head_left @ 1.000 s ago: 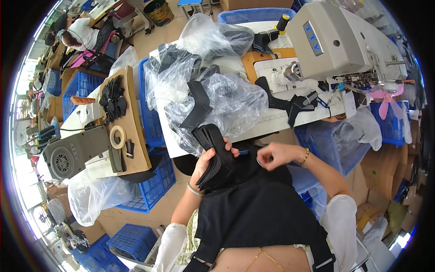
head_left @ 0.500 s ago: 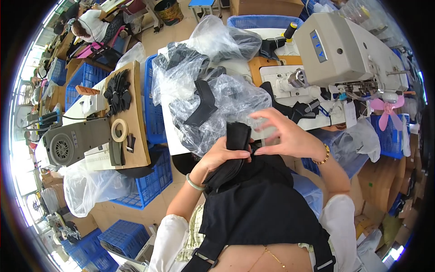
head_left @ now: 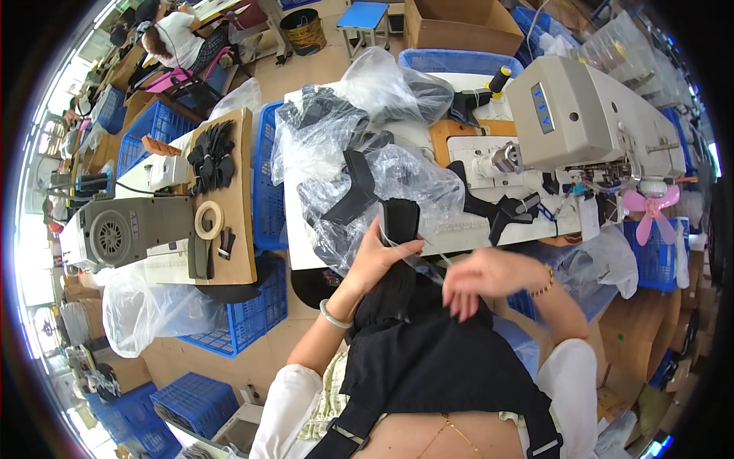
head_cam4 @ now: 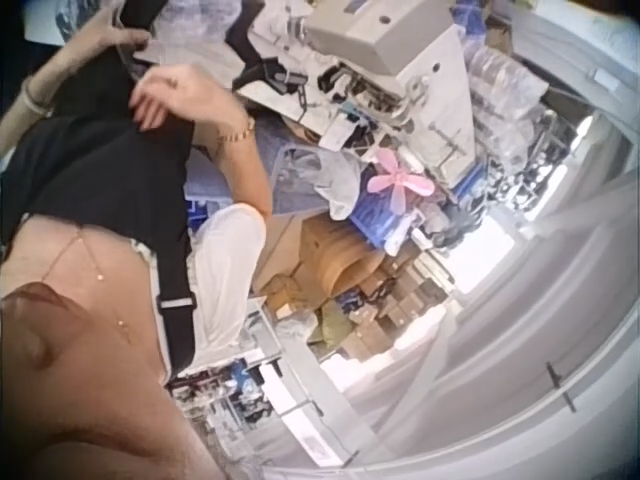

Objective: Sorting, stacking, and banding black shoe upper components in a manufacturing workshop.

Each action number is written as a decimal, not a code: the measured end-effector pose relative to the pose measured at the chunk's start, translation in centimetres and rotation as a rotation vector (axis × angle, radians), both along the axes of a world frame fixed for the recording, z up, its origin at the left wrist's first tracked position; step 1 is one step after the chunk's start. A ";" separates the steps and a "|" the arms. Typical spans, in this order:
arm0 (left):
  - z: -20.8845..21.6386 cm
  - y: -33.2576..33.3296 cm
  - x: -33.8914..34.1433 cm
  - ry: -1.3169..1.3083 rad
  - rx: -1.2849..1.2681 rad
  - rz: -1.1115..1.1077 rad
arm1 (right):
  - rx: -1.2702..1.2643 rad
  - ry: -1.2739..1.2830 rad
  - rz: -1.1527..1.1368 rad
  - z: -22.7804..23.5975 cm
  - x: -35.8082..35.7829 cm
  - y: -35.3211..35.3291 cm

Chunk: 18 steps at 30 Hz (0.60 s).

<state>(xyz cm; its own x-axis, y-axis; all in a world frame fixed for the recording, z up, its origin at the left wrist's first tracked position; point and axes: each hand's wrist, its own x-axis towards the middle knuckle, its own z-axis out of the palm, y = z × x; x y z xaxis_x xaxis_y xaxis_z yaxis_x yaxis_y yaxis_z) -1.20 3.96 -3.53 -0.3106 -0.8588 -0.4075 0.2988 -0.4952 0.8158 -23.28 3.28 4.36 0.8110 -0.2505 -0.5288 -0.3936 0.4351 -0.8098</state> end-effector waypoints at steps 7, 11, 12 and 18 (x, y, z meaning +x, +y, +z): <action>1.8 -0.9 -3.8 0.109 0.126 -0.048 | -0.561 -0.846 0.046 1.7 2.7 3.2; 1.0 -0.5 -4.8 -0.047 -0.158 0.026 | -0.276 -0.659 -1.269 -1.3 0.3 2.9; 0.8 -0.3 -4.5 -0.260 -0.371 0.043 | -0.489 -0.478 -1.230 -2.7 0.4 1.6; 3.0 -0.3 -2.6 -0.878 -0.893 -0.592 | -0.689 -0.145 -0.688 -3.8 1.2 1.6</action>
<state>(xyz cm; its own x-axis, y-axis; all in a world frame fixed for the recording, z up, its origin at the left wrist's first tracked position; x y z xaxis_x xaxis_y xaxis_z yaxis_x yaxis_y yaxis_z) -3.80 3.69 -0.51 -0.6471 -0.7610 -0.0452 -0.5416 0.4172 0.7298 -22.08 4.87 0.60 0.4186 -0.9082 0.0031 -0.1078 -0.0531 -0.9928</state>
